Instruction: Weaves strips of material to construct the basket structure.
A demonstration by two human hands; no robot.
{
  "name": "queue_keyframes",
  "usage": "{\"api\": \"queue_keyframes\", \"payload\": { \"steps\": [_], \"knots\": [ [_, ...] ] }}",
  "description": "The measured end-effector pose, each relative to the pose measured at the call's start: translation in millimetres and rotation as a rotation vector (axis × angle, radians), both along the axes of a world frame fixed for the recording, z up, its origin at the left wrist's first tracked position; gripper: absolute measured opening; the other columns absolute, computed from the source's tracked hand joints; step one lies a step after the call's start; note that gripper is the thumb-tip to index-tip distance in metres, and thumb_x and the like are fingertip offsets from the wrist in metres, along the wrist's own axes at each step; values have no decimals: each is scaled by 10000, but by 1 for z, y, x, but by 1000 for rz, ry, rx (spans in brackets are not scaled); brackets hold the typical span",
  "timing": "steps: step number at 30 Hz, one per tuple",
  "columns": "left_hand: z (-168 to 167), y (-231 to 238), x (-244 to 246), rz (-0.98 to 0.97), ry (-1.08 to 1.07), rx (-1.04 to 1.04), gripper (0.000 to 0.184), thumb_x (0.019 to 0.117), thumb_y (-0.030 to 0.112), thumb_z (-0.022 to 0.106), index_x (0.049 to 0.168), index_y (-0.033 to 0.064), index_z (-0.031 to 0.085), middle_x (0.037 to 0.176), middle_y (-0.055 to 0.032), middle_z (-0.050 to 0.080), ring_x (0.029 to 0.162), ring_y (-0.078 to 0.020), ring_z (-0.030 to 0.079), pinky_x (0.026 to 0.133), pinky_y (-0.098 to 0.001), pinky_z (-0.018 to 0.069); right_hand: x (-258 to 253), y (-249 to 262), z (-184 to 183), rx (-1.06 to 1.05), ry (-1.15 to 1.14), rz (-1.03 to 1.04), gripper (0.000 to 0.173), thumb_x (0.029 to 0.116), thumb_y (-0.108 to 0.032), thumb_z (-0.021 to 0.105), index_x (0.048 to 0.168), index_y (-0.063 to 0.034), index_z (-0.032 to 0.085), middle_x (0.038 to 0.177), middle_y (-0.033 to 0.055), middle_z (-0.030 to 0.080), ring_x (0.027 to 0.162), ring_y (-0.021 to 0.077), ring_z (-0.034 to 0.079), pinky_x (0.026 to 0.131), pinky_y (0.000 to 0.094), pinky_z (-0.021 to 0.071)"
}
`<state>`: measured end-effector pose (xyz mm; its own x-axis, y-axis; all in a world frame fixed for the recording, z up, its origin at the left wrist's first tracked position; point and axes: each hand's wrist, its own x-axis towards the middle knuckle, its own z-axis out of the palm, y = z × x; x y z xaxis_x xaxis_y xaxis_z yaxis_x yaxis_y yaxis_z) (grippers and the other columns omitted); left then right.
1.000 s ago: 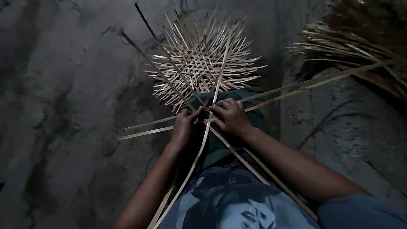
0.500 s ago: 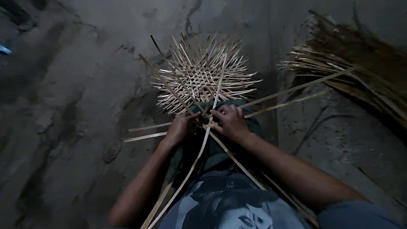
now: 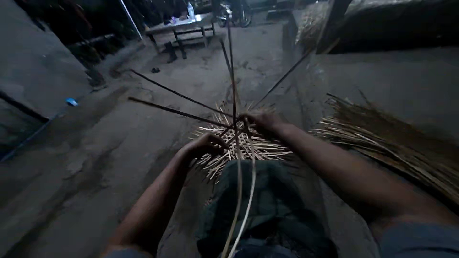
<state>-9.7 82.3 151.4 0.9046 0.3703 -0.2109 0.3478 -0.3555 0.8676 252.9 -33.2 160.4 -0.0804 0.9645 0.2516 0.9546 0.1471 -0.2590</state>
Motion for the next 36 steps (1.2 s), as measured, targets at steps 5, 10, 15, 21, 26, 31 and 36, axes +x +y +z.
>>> {"api": "queue_keyframes", "payload": {
  "steps": [5,10,15,21,26,31,36],
  "knots": [
    [-8,-29,38,262,-321,-72,268,935,47,720,1203,42,708,1039,-95,738,836,-155,718,745,-319,617,1,32,96,188,-322,126,493,947,23,606,1355,-250,658,1234,142,689,1140,395,656,953,594,528],
    [-24,-58,11,143,-258,-309,361,958,30,680,1318,51,655,1156,-93,733,932,-181,735,794,-334,631,-27,26,93,81,-364,256,490,968,4,591,1338,-307,672,1198,139,689,1131,399,643,932,590,528],
    [-92,-77,-63,-67,10,-542,235,963,26,656,1189,60,709,1054,-43,740,823,-113,706,706,-273,607,-68,-29,-40,-24,-233,187,466,898,-76,721,1303,-304,686,1135,154,694,1014,407,673,799,603,560],
    [-141,-137,-107,-108,79,-327,524,946,113,724,1436,228,580,1181,-47,695,890,-122,692,815,-316,599,-124,-105,-166,-27,70,58,378,983,-94,612,1323,-237,693,1193,149,693,1028,371,679,808,552,568],
    [-80,-142,-82,114,320,457,648,956,371,717,1547,317,457,1025,-145,725,884,-327,706,799,-569,567,-117,-110,-168,30,-5,21,378,996,-197,632,1364,-273,675,1180,101,695,983,324,669,765,510,543],
    [-126,-129,-46,249,229,685,487,976,344,683,1451,297,582,1197,-189,634,1100,-403,599,847,-567,511,-108,-111,-162,52,-16,-15,366,962,-170,671,1308,-287,704,1205,41,710,1154,308,635,893,545,504],
    [-154,-139,-42,324,122,570,415,1000,262,655,1413,240,621,1076,-161,664,958,-346,668,804,-539,560,-75,-112,-164,-43,158,8,364,899,-60,729,1231,-207,735,1290,79,672,1155,311,650,952,585,516]
  ]
}}
